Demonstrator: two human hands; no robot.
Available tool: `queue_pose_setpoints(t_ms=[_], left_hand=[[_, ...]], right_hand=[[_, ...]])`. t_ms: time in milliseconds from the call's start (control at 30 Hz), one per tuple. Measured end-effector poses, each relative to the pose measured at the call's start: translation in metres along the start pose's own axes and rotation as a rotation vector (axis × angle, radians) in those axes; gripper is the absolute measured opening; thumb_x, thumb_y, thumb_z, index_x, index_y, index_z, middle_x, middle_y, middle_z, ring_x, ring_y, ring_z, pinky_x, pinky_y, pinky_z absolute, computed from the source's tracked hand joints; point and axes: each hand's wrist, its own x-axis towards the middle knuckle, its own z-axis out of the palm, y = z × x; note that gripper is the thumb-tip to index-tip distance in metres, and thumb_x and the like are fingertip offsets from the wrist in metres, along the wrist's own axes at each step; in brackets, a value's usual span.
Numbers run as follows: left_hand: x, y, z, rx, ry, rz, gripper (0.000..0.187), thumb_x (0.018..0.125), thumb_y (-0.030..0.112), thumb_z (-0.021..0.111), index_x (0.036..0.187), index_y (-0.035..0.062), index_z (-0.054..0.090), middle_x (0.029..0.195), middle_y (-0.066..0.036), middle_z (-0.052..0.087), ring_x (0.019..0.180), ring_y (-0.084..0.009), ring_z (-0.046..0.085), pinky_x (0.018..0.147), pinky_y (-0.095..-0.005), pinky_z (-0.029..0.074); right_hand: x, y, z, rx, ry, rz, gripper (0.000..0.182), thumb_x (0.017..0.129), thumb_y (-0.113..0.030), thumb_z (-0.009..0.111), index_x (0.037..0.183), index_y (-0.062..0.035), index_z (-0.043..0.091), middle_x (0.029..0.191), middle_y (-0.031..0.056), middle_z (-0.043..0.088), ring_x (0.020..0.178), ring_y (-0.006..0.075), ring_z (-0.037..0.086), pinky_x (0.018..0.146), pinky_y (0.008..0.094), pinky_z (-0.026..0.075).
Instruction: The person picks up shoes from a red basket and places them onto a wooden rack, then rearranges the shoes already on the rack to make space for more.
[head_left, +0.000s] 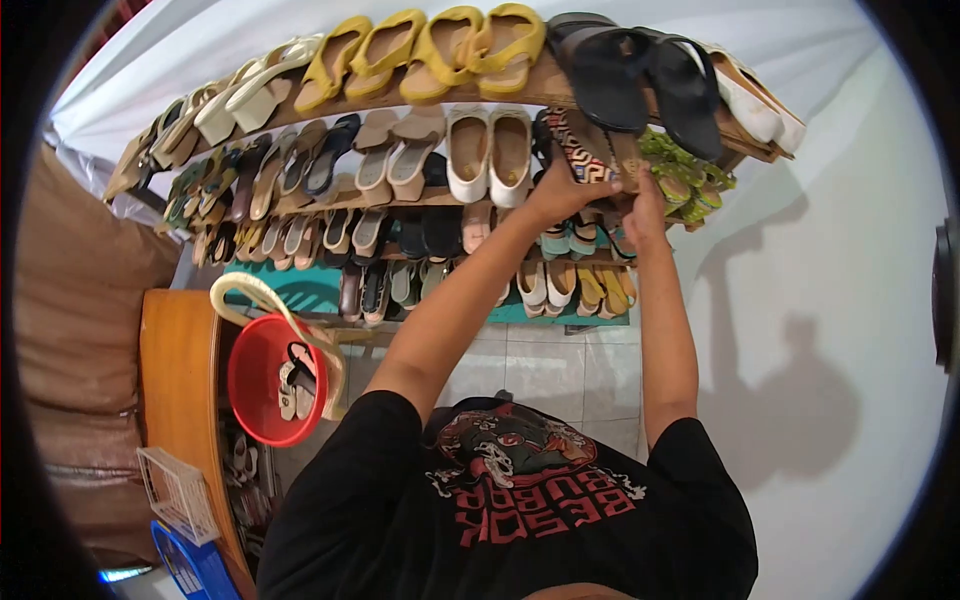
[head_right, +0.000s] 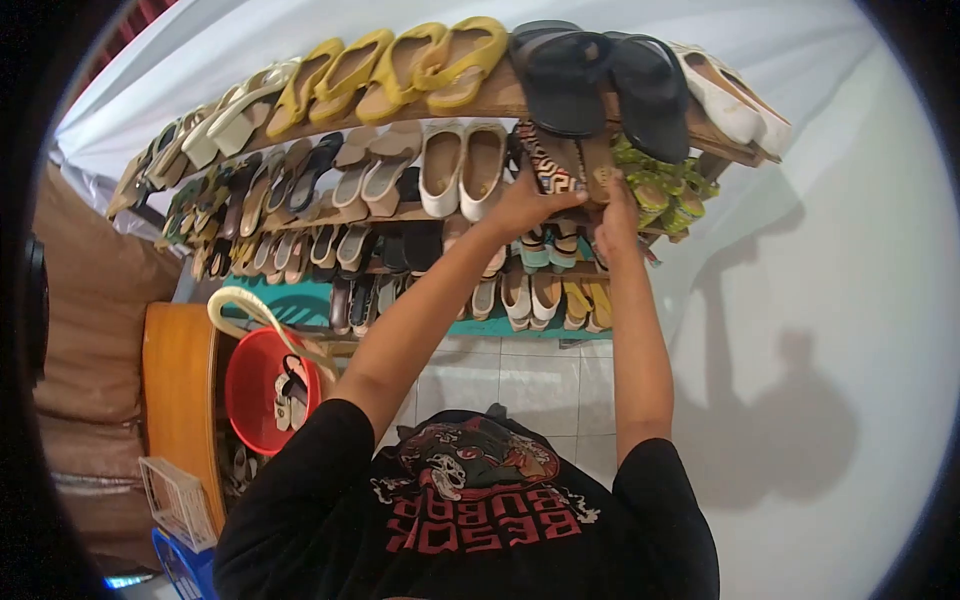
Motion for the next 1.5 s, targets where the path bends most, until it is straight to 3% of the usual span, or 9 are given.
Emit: queue_pose_setpoints(t_ms=[300, 467, 800, 1000, 1333, 1367, 1433, 1467, 1500], left_hand=[[-0.003, -0.044, 0.004, 0.110, 0.146, 0.254, 0.073, 0.080, 0.012, 0.077, 0.134, -0.0025, 0.030, 0.115, -0.010, 0.056, 0.101, -0.0156, 0.056, 0.086, -0.0300, 0.050], [-0.032, -0.035, 0.002, 0.407, 0.262, 0.222, 0.065, 0.083, 0.022, 0.071, 0.132, -0.0081, 0.042, 0.124, -0.028, 0.047, 0.121, -0.0397, 0.045, 0.104, -0.0404, 0.036], [-0.119, -0.019, -0.035, 0.351, 0.075, 0.468, 0.059, 0.091, 0.010, 0.059, 0.143, 0.0009, 0.035, 0.136, -0.018, 0.042, 0.126, -0.0284, 0.046, 0.101, -0.0376, 0.042], [-0.245, -0.055, -0.102, 0.186, -0.274, -0.202, 0.045, 0.097, 0.024, 0.056, 0.137, 0.0059, 0.048, 0.127, -0.013, 0.057, 0.116, -0.0225, 0.055, 0.101, -0.0360, 0.041], [-0.670, -0.279, -0.184, 0.510, 0.600, -1.128, 0.038, 0.083, 0.026, 0.054, 0.103, -0.0032, 0.067, 0.102, -0.023, 0.069, 0.098, -0.0306, 0.066, 0.084, -0.0407, 0.051], [-0.713, -0.298, -0.194, 0.840, 0.124, -1.303, 0.035, 0.083, 0.026, 0.053, 0.099, -0.0009, 0.068, 0.102, -0.019, 0.070, 0.096, -0.0291, 0.067, 0.082, -0.0409, 0.051], [-0.772, -0.308, -0.184, 0.379, 0.707, -1.874, 0.022, 0.087, 0.023, 0.058, 0.093, 0.0056, 0.070, 0.082, -0.013, 0.068, 0.079, -0.0262, 0.066, 0.070, -0.0410, 0.056], [-0.782, -0.293, -0.194, 0.222, 0.373, -1.781, 0.020, 0.087, 0.027, 0.062, 0.094, 0.0113, 0.072, 0.084, -0.008, 0.069, 0.080, -0.0255, 0.066, 0.067, -0.0432, 0.056], [-0.743, -0.250, -0.173, 0.139, 0.539, -1.850, 0.031, 0.092, 0.026, 0.057, 0.113, 0.0031, 0.063, 0.108, -0.009, 0.068, 0.090, -0.0326, 0.068, 0.074, -0.0514, 0.054]], right_hand=[[0.006, -0.006, 0.002, -0.232, 0.114, 0.075, 0.038, 0.097, -0.046, 0.053, 0.113, -0.0124, 0.058, 0.102, 0.0030, 0.063, 0.088, 0.0173, 0.063, 0.067, 0.0317, 0.051], [0.002, -0.004, 0.012, -0.270, 0.102, -0.010, 0.048, 0.098, -0.047, 0.050, 0.124, -0.0065, 0.051, 0.109, 0.0120, 0.061, 0.089, 0.0248, 0.065, 0.069, 0.0377, 0.058], [0.001, 0.009, 0.013, -0.306, 0.098, -0.183, 0.060, 0.097, -0.043, 0.053, 0.138, -0.0014, 0.039, 0.119, 0.0185, 0.055, 0.094, 0.0316, 0.064, 0.074, 0.0433, 0.062], [-0.004, 0.007, 0.015, -0.363, 0.184, -0.199, 0.057, 0.099, -0.037, 0.051, 0.141, -0.0011, 0.038, 0.122, 0.0180, 0.056, 0.094, 0.0297, 0.064, 0.073, 0.0419, 0.062], [-0.053, 0.030, 0.020, -0.392, 0.146, -0.446, 0.061, 0.102, -0.035, 0.046, 0.145, 0.0044, 0.028, 0.138, 0.0210, 0.044, 0.118, 0.0301, 0.054, 0.099, 0.0480, 0.049], [-0.053, 0.033, 0.015, -0.402, 0.123, -0.447, 0.062, 0.102, -0.036, 0.047, 0.146, 0.0017, 0.026, 0.141, 0.0214, 0.041, 0.120, 0.0316, 0.054, 0.097, 0.0499, 0.048], [-0.064, 0.027, 0.028, -0.406, 0.146, -0.396, 0.059, 0.102, -0.030, 0.047, 0.143, 0.0070, 0.026, 0.138, 0.0225, 0.040, 0.122, 0.0315, 0.050, 0.100, 0.0445, 0.052], [-0.065, 0.021, 0.031, -0.403, 0.150, -0.405, 0.059, 0.102, -0.030, 0.047, 0.143, 0.0070, 0.026, 0.138, 0.0225, 0.040, 0.122, 0.0315, 0.050, 0.100, 0.0445, 0.052], [-0.064, 0.017, 0.033, -0.422, 0.243, -0.299, 0.063, 0.100, -0.039, 0.049, 0.147, -0.0035, 0.025, 0.143, 0.0221, 0.037, 0.122, 0.0321, 0.053, 0.091, 0.0518, 0.047]])
